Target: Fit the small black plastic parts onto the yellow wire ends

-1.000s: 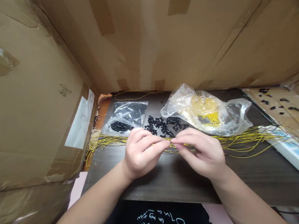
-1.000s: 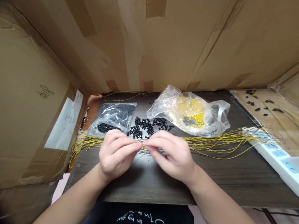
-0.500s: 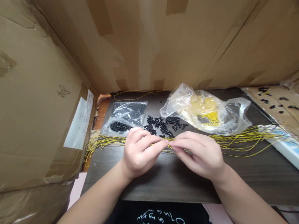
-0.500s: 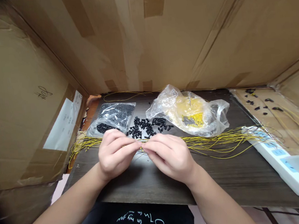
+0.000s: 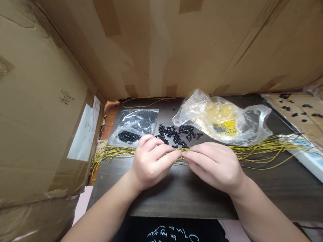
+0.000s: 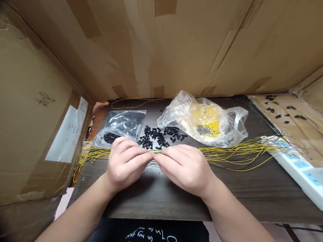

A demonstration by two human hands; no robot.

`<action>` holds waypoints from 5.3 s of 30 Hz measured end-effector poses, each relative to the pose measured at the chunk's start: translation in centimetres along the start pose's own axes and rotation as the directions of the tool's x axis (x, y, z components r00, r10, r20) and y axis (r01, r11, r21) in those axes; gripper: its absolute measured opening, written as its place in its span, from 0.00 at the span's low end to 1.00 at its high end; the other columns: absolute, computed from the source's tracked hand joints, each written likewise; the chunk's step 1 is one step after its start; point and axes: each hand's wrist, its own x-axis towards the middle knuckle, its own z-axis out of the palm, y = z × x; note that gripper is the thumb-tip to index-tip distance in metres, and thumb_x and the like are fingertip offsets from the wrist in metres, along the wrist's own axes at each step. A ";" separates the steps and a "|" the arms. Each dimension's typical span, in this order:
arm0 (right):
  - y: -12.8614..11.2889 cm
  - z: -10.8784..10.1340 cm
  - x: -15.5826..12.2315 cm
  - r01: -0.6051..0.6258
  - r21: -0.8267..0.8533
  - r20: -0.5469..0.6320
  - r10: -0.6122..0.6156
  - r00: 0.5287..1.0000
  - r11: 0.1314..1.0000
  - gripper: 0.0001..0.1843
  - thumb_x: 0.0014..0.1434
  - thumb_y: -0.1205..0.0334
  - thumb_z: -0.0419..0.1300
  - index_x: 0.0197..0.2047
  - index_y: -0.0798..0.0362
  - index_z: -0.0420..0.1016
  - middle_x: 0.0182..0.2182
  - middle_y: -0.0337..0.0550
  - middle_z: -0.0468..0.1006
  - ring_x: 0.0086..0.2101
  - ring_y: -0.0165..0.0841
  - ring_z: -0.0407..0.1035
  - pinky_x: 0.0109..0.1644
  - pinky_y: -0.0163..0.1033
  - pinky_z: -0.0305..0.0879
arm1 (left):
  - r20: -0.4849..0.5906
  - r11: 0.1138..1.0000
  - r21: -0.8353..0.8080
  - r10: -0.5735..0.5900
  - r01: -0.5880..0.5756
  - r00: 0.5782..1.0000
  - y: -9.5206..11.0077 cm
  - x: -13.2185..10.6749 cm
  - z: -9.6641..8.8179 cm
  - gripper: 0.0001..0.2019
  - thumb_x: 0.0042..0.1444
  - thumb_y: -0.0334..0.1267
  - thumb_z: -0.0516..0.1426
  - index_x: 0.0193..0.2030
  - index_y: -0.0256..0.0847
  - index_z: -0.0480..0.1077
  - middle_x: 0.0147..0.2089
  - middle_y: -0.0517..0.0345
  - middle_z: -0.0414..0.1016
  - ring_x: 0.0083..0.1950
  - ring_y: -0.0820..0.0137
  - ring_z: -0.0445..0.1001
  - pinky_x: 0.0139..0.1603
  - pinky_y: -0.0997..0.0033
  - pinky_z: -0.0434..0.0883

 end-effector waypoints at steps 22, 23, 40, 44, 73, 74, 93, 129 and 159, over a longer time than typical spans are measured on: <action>-0.2 0.3 -0.3 -0.048 0.002 0.016 0.048 0.999 0.999 0.07 0.58 0.75 0.64 0.39 0.55 0.73 0.28 0.41 0.77 0.29 0.31 0.68 0.35 0.39 0.67 | 0.110 0.999 -0.051 0.013 -0.007 0.994 0.0 0.3 0.0 0.03 0.61 0.31 0.60 0.40 0.42 0.73 0.34 0.62 0.80 0.37 0.70 0.70 0.48 0.61 0.65; -0.2 0.3 -0.3 -0.050 0.004 0.015 0.050 0.999 0.999 0.07 0.58 0.75 0.64 0.39 0.55 0.73 0.28 0.41 0.77 0.29 0.31 0.68 0.35 0.39 0.67 | 0.113 0.999 -0.049 0.014 -0.008 0.993 0.0 0.3 0.0 0.03 0.61 0.31 0.60 0.40 0.42 0.73 0.33 0.62 0.80 0.37 0.70 0.70 0.48 0.61 0.65; 0.4 0.8 -0.1 -0.226 0.113 0.176 0.204 0.963 0.968 0.13 0.68 0.69 0.56 0.53 0.59 0.76 0.32 0.44 0.78 0.29 0.30 0.69 0.33 0.37 0.67 | 0.200 0.996 0.091 0.007 -0.026 0.980 -0.7 0.0 0.3 0.05 0.64 0.31 0.56 0.40 0.39 0.74 0.32 0.59 0.78 0.37 0.68 0.69 0.45 0.62 0.64; 0.6 1.0 0.0 -0.294 0.143 0.239 0.255 0.937 0.945 0.11 0.69 0.68 0.55 0.49 0.57 0.77 0.34 0.44 0.78 0.31 0.30 0.71 0.35 0.37 0.68 | 0.245 0.992 0.113 0.023 -0.052 0.969 -0.9 0.0 0.4 0.06 0.65 0.31 0.55 0.40 0.39 0.74 0.32 0.57 0.77 0.38 0.67 0.69 0.44 0.62 0.64; 1.1 0.7 0.5 -0.656 0.515 0.421 0.504 0.755 0.552 0.12 0.66 0.56 0.59 0.34 0.55 0.75 0.23 0.38 0.74 0.24 0.27 0.67 0.28 0.34 0.65 | 0.549 0.245 -0.629 -0.533 0.738 0.644 -0.3 -0.4 1.6 0.13 0.62 0.46 0.61 0.43 0.37 0.74 0.36 0.54 0.79 0.36 0.69 0.77 0.40 0.69 0.74; 1.1 0.7 0.6 -0.645 0.504 0.400 0.506 0.764 0.575 0.12 0.66 0.56 0.59 0.34 0.55 0.75 0.23 0.38 0.74 0.24 0.27 0.67 0.28 0.34 0.65 | 0.584 0.197 -0.625 -0.523 0.755 0.620 -0.4 -0.3 1.7 0.15 0.62 0.48 0.60 0.41 0.36 0.73 0.33 0.55 0.77 0.34 0.71 0.75 0.38 0.70 0.73; 0.3 2.4 0.6 -0.500 0.414 0.137 0.492 0.860 0.760 0.09 0.64 0.61 0.61 0.33 0.53 0.78 0.24 0.39 0.78 0.24 0.28 0.69 0.29 0.34 0.67 | 0.555 0.120 -0.630 -0.622 0.768 0.553 -0.4 -0.6 2.5 0.16 0.55 0.51 0.65 0.39 0.37 0.81 0.39 0.52 0.83 0.39 0.65 0.78 0.44 0.67 0.74; -0.2 2.5 -0.5 -0.453 0.686 0.025 0.603 0.797 0.570 0.10 0.61 0.67 0.67 0.45 0.46 0.81 0.36 0.39 0.83 0.29 0.28 0.74 0.32 0.36 0.73 | 0.283 0.269 -0.754 -0.690 0.599 0.666 0.9 0.2 1.3 0.10 0.58 0.43 0.65 0.41 0.40 0.83 0.38 0.51 0.85 0.36 0.69 0.81 0.39 0.72 0.77; -1.4 1.5 0.9 -0.285 0.518 -0.176 0.427 0.887 0.806 0.12 0.58 0.73 0.68 0.43 0.49 0.81 0.36 0.41 0.81 0.35 0.32 0.76 0.36 0.38 0.75 | 0.434 0.017 -0.797 -0.679 0.604 0.592 1.8 0.1 1.6 0.15 0.53 0.49 0.68 0.40 0.40 0.84 0.22 0.58 0.74 0.20 0.80 0.62 0.22 0.78 0.62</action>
